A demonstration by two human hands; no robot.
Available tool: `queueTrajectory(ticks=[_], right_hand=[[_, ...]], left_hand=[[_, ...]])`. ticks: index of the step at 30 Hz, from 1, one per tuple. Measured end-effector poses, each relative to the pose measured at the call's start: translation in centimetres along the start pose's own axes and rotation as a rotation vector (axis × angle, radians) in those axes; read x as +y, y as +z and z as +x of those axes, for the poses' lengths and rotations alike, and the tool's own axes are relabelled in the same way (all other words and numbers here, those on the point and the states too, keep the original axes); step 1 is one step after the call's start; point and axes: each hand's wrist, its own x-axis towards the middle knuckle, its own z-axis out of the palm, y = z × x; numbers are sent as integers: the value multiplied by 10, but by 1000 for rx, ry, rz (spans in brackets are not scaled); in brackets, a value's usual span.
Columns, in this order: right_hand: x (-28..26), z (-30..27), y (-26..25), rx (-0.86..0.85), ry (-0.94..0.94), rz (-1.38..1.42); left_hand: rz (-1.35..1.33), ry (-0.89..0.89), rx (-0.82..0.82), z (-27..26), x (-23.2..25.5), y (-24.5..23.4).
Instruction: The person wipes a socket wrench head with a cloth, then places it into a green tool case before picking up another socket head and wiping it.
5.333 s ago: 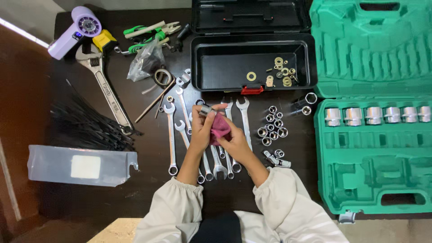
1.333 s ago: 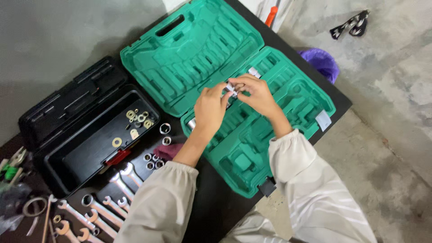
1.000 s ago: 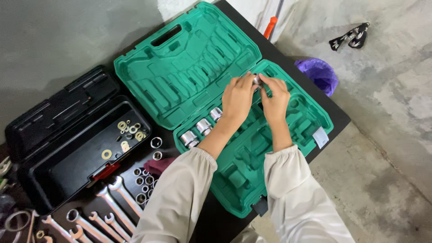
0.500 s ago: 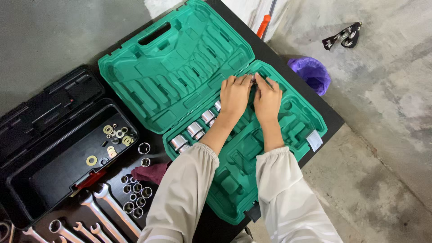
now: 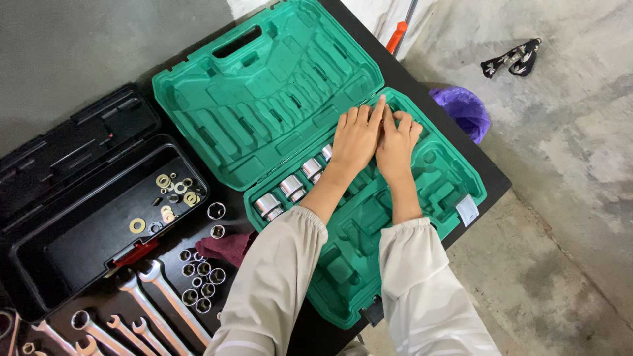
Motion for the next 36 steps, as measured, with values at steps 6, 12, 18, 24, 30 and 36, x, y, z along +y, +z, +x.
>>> queueTrajectory(ticks=[6, 12, 18, 24, 30, 36], right_hand=[[-5, -4, -1, -63, 57, -76], [2, -5, 9, -66, 42, -109], [2, -5, 1, 73, -43, -14], [0, -4, 0, 197, -73, -75], [-15, -14, -21, 177, -49, 8], [-73, -33, -61, 176, -184, 105]], left_hand=[[27, 29, -53, -3, -1, 8], [-91, -22, -26, -1, -7, 14], [-121, 18, 54, -4, -2, -6], [-459, 16, 169, -13, 8, -92], [-511, 94, 173, -74, -9, -227], [-105, -78, 245, -203, -74, -360]])
